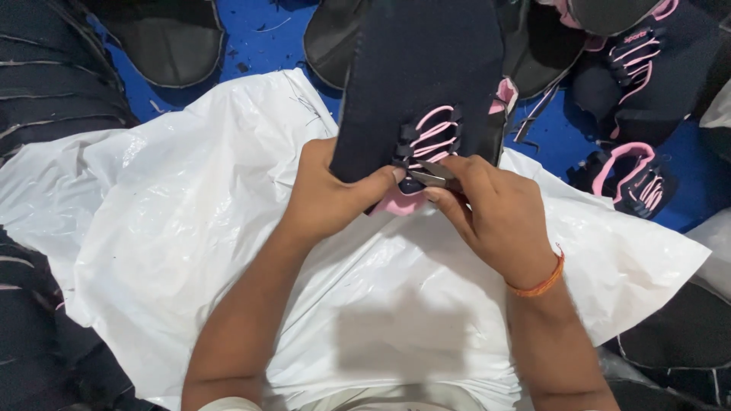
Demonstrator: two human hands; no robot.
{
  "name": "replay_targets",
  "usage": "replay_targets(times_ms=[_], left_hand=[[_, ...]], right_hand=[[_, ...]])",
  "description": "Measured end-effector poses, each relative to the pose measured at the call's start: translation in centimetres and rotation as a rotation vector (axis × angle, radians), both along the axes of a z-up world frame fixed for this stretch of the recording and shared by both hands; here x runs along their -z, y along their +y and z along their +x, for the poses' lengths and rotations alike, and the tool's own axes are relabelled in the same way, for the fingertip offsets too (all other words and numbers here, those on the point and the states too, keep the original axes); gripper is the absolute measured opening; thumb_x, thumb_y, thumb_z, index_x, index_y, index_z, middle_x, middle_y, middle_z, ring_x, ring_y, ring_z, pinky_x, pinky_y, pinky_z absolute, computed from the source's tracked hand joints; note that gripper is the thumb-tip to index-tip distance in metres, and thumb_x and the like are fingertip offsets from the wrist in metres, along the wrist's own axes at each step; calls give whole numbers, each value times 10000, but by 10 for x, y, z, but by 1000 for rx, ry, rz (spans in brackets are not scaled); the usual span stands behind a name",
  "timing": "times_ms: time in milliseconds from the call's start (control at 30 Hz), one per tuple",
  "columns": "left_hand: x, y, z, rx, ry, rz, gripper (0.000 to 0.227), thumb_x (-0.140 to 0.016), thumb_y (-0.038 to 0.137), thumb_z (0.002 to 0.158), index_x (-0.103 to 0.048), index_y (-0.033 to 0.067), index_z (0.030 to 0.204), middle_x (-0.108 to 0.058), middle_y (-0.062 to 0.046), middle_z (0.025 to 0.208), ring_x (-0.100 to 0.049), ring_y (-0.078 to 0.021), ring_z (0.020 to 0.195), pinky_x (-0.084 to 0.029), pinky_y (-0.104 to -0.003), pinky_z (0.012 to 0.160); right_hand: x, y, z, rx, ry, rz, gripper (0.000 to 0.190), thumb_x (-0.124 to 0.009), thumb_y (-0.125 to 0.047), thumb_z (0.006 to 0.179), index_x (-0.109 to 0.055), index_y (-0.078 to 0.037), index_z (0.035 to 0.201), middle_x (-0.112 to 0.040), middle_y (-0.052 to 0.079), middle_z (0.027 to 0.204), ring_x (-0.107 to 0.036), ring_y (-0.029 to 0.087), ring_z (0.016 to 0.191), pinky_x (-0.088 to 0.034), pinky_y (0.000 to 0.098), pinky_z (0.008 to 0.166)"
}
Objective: The person sits on the floor and uses scissors to trim excess pink laces and fabric from the edges of black shoes. They repeatedly pick up shoes, cut the loose threads, and place the finished items into a pile.
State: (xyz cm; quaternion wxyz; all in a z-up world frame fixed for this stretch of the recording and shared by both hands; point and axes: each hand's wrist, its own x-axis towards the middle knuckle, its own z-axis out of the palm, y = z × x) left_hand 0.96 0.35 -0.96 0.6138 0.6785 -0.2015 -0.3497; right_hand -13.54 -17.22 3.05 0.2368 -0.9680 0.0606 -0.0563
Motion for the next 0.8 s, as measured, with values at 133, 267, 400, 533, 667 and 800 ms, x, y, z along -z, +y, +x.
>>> replay_targets(times_ms=[133,267,400,533,667,800], left_hand=[[-2,1,5,4,163,-33,106,-795,84,822,-765,-16,844,-748,-57,751,-681,-92,657,-526,-250,593],[-1,2,6,-16,289,-199,217,-824,83,796,-755,-7,981,-772,-63,890,-724,-105,789,-597,-256,713],[-2,2,5,-7,327,-278,259,-836,90,805,-754,-18,1025,-774,-83,941,-731,-122,841,-606,-275,764],[-3,3,5,-3,278,-247,222,-822,114,812,-755,4,992,-770,-48,895,-721,-101,800,-590,-256,721],[0,4,7,-8,122,-162,168,-814,152,861,-759,4,917,-755,-29,800,-690,-77,714,-548,-239,638],[1,3,9,-28,128,-109,175,-809,162,848,-753,10,917,-743,-17,781,-668,-59,686,-532,-233,609]], right_hand=[[10,-2,-8,9,-51,58,372,-761,-242,969,-604,7,1197,-689,91,916,-664,226,694,-480,343,598],[15,-2,-10,-6,-131,31,362,-775,-218,958,-598,1,1186,-704,103,930,-682,268,749,-499,358,649],[21,-6,-16,-45,-195,-16,309,-779,-177,958,-598,-16,1150,-714,109,912,-669,279,734,-479,370,649],[17,-7,-14,11,-196,180,259,-752,-158,992,-604,-25,1159,-703,101,866,-675,211,692,-488,307,620],[10,-5,-8,24,-69,194,382,-794,-245,940,-588,-5,1154,-675,84,783,-650,184,623,-468,295,568],[9,-5,-6,11,-30,153,401,-809,-281,924,-597,-11,1130,-659,72,739,-640,194,609,-464,308,567]])
